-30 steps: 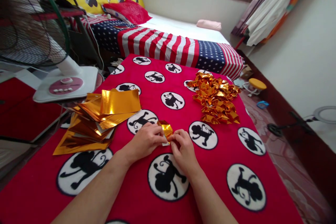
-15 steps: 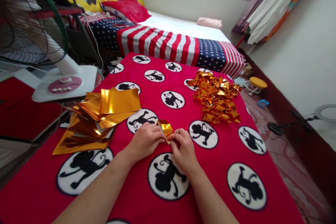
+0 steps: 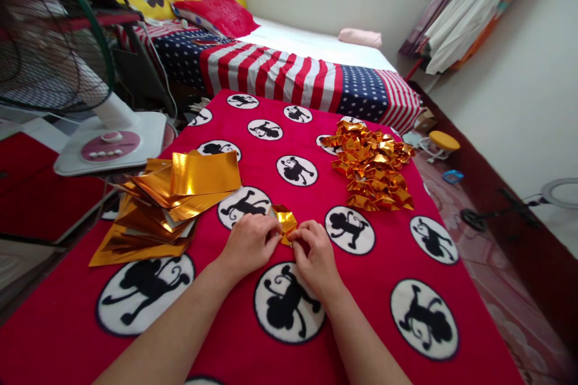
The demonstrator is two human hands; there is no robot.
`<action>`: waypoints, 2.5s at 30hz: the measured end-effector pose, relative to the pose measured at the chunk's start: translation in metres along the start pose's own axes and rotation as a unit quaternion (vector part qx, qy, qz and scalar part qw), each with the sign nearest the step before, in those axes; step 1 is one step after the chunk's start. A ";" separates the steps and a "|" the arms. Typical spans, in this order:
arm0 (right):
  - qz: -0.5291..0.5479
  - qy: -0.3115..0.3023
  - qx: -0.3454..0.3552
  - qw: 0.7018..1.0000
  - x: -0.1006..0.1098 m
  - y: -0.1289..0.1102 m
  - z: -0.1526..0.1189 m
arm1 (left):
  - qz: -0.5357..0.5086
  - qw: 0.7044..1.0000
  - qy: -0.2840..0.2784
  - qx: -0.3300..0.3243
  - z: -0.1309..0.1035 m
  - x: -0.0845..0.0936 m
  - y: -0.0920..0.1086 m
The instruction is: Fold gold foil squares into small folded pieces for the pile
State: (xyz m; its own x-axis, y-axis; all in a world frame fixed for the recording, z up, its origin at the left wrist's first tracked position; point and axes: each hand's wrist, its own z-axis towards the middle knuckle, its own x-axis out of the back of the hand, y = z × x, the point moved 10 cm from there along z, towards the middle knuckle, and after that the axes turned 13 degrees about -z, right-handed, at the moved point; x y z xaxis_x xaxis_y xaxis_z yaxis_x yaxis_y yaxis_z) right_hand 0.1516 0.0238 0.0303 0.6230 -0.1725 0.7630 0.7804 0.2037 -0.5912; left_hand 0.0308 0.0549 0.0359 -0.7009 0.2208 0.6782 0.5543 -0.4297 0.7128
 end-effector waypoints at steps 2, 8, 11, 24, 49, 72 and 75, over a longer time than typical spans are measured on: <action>0.000 -0.001 -0.001 1.000 0.000 0.000 0.000 | -0.003 1.000 0.005 0.010 0.000 0.000 -0.001; -0.006 -0.010 -0.008 1.000 -0.002 0.001 -0.001 | 0.003 0.999 0.011 0.032 -0.002 -0.001 -0.003; -0.015 -0.013 -0.013 1.000 -0.002 0.000 -0.001 | 0.006 0.999 0.009 0.034 -0.001 -0.001 -0.002; -0.046 -0.001 -0.017 0.999 -0.003 -0.001 -0.001 | 0.008 0.999 0.023 0.029 -0.003 0.002 -0.002; -0.076 0.003 -0.020 0.997 -0.006 0.001 -0.001 | 0.039 0.998 0.040 0.019 -0.004 -0.001 0.000; -0.005 -0.024 0.006 1.000 -0.005 0.004 0.002 | 0.056 0.998 -0.002 -0.010 -0.001 -0.009 0.005; -0.003 -0.021 0.003 1.000 -0.006 0.004 0.002 | 0.051 0.999 -0.001 -0.010 -0.001 -0.008 0.005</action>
State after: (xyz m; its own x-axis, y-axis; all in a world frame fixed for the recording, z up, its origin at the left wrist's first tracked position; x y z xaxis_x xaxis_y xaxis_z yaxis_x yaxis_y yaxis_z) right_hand 0.1510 0.0274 0.0242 0.6154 -0.1327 0.7770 0.7837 0.2089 -0.5850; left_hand 0.0392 0.0502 0.0338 -0.6401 0.1766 0.7477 0.6135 -0.4683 0.6358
